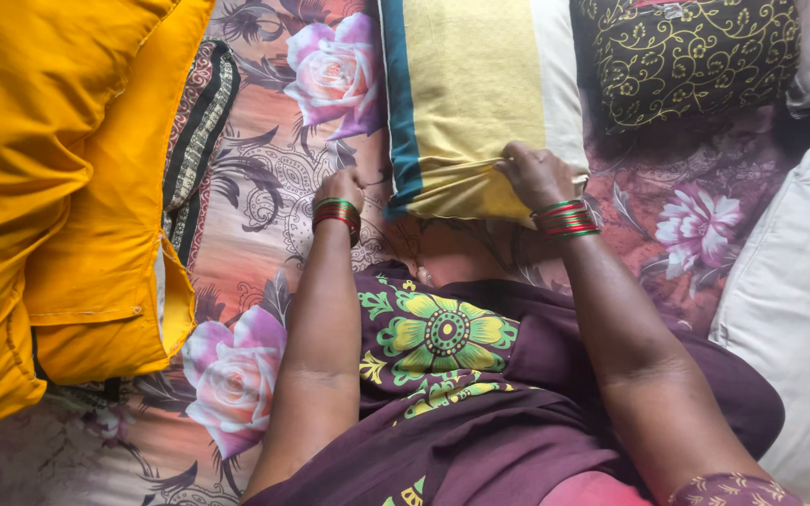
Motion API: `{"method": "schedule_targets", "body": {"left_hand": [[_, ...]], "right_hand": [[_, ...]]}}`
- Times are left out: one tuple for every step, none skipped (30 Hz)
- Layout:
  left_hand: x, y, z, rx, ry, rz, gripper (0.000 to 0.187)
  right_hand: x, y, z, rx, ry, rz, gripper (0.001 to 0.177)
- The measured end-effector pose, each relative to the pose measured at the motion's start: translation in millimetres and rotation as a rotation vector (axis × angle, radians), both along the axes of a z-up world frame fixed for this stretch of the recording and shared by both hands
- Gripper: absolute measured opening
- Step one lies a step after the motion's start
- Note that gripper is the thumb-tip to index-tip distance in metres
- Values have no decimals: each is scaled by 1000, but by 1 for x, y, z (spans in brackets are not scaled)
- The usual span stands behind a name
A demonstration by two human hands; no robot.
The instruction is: The person inserts a white pillow into a yellow and teal striped pillowcase. They align the corners, push the pillow inside, and smooth the fabric. The person then places the finished pillow on a stack of other pillows on the bed.
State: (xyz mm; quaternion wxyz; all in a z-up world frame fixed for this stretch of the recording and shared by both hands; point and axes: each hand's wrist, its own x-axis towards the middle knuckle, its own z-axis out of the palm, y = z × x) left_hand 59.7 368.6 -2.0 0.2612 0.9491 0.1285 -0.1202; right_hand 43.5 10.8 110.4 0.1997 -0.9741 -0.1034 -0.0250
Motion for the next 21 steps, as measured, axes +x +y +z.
{"method": "schedule_targets", "body": {"left_hand": [[-4, 3, 13, 9, -50, 17, 23], [-8, 5, 26, 17, -102, 32, 27], [-9, 1, 39, 24, -154, 46, 32], [-8, -9, 50, -90, -293, -72, 28], [-8, -24, 59, -205, -432, -190, 25], [-10, -40, 67, -316, -565, -309, 22], [-12, -62, 74, -379, -531, -415, 23], [-15, -86, 80, -438, -499, -519, 25], [-18, -107, 86, -452, -576, -664, 29], [-20, -120, 90, -467, -651, -814, 33], [-19, -122, 93, -368, -560, -816, 36], [-19, -125, 94, -273, -468, -817, 38], [-19, -127, 94, -177, -377, -816, 41], [-18, -122, 93, -138, -337, -722, 42], [-18, -110, 93, -99, -298, -629, 43], [-17, -98, 94, -56, -258, -533, 44], [-14, -88, 94, -10, -246, -503, 42], [-10, -77, 94, 38, -235, -472, 40], [-6, -71, 92, 86, -225, -442, 38], [-5, -70, 88, 118, -229, -409, 39], [-5, -71, 84, 149, -233, -377, 40]], "right_hand": [[0, -7, 2, 8, -53, -16, 28], [-1, -12, 3, 19, -26, -22, 29], [-2, -17, 3, 30, 2, -29, 29], [-2, -21, 2, 41, 31, -33, 30], [0, -21, 1, 75, 51, 7, 30], [1, -16, -3, 113, 77, 45, 30], [1, -11, -6, 151, 102, 83, 29], [2, -6, -6, 180, 95, 141, 29], [2, 0, -4, 210, 88, 199, 29], [2, 5, -1, 238, 81, 254, 29], [3, 10, 4, 207, 109, 270, 29], [3, 11, 10, 173, 140, 285, 30], [2, 10, 16, 140, 172, 299, 30], [0, 8, 21, 101, 179, 305, 31], [-2, 4, 26, 62, 188, 311, 31], [-2, 2, 28, 26, 195, 320, 32], [-1, -4, 29, -143, 244, 304, 33], [1, -13, 28, -310, 292, 284, 35], [3, -24, 26, -477, 339, 261, 38], [5, -39, 21, -503, 312, 228, 30], [6, -56, 16, -528, 285, 195, 22]]}}
